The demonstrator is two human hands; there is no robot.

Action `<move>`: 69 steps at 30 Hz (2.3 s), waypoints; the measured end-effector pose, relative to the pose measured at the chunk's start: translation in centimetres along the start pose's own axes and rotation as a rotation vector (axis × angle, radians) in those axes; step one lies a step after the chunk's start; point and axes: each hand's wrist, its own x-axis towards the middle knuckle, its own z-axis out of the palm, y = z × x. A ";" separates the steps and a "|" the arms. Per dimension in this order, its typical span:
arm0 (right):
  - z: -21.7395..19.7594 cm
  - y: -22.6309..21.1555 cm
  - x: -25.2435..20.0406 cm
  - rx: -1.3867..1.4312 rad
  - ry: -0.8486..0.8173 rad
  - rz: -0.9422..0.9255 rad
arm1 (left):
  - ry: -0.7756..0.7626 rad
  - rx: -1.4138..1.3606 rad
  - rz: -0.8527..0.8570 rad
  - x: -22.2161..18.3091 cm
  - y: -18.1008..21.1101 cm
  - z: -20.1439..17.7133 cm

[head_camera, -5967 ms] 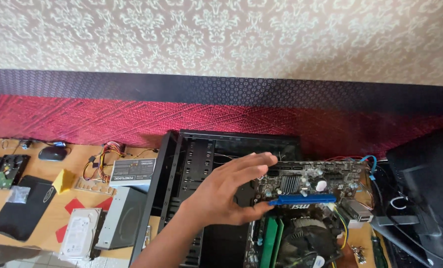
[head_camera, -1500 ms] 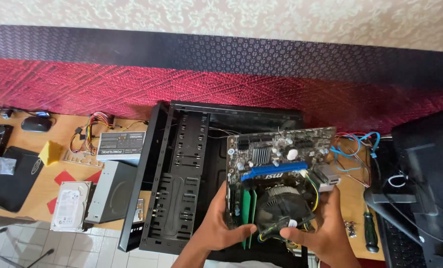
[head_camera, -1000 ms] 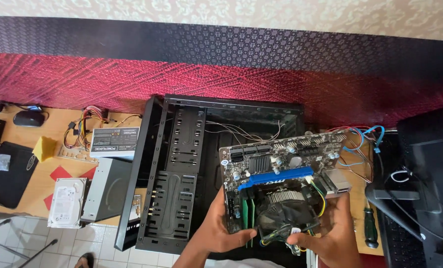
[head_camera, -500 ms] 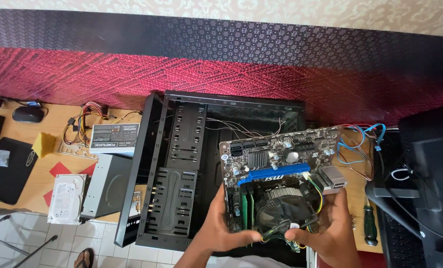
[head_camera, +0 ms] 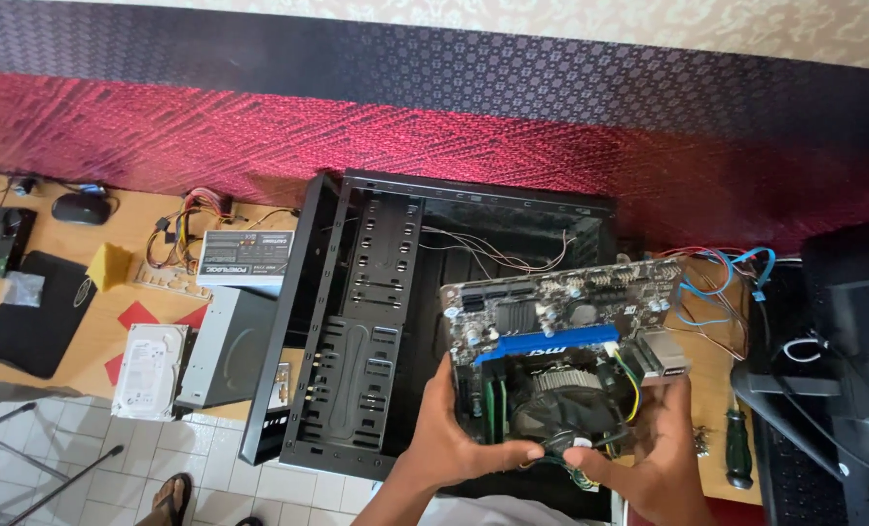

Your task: Installing a CPU fan and RAM modules onto a motherboard at a repair bench.

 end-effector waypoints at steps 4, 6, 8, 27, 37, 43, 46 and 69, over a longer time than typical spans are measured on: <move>-1.8 2.7 1.8 0.045 -0.093 -0.042 | -0.038 -0.174 0.098 -0.8 4.5 -0.3; -2.6 4.0 2.5 0.065 -0.161 -0.115 | -0.036 -0.291 0.359 -1.0 5.6 -0.2; -2.6 4.2 2.6 0.071 -0.231 -0.192 | 0.031 -0.222 0.459 -1.0 5.3 0.1; 0.4 2.1 2.5 -0.117 -0.158 0.033 | 0.190 -0.191 0.117 0.4 3.6 0.4; 1.5 1.1 2.3 -0.303 -0.193 0.407 | 0.137 -0.400 -0.386 1.7 1.8 -0.8; 1.6 2.1 2.0 -0.253 -0.167 0.351 | 0.133 -0.205 -0.346 1.2 1.8 -1.2; 2.0 2.1 1.8 -0.216 -0.146 0.327 | 0.096 -0.152 -0.334 0.6 2.8 -1.4; -0.5 9.2 5.9 0.031 -0.187 0.220 | 0.009 -0.145 -0.283 1.3 3.8 -2.3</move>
